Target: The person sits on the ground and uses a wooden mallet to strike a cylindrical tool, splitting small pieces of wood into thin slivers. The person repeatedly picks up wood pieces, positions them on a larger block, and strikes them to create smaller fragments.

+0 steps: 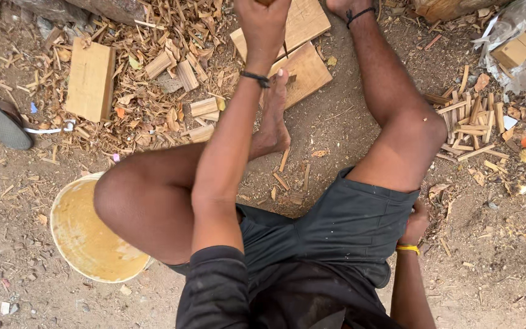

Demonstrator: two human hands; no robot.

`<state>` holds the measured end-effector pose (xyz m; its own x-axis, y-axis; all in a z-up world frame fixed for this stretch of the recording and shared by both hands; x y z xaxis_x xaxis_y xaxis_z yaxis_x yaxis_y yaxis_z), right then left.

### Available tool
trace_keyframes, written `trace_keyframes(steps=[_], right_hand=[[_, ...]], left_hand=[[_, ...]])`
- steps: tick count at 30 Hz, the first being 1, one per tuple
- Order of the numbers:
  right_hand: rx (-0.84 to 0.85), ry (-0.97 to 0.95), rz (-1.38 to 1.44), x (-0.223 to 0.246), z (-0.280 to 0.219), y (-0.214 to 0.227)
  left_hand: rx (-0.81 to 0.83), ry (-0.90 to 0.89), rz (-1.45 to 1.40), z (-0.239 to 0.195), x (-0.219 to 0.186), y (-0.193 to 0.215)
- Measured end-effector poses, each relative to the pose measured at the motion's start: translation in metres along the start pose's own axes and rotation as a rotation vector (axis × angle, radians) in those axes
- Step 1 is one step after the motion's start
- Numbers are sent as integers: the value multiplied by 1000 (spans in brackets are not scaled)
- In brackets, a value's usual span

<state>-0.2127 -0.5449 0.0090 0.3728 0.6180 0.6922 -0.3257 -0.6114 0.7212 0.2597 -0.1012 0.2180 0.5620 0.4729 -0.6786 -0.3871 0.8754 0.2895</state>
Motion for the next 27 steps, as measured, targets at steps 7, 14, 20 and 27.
trace_keyframes(steps=[7,14,20,27], right_hand=[[187,-225,826,-20,-42,-27],[167,-72,-85,10,-85,-10],[236,-291,-74,-49,-106,-19],[457,-10,-100,-86,-97,-47]], left_hand=[[57,243,-426,-44,-19,-1],[142,310,-571,-58,-6,-27],[321,217,-529,-59,-31,-37],[417,124,-650,-49,-71,-29]])
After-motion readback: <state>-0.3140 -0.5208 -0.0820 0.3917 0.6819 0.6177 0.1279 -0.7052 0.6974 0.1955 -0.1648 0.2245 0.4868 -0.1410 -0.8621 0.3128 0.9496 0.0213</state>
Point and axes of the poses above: each hand's wrist, its own z-axis towards the middle knuckle, its own y-axis out of the back of the hand, x = y × z, the point moved 10 cm from there along z, towards the middle knuckle, and after that the axes turned 6 degrees about x, right-handed, at the moved point
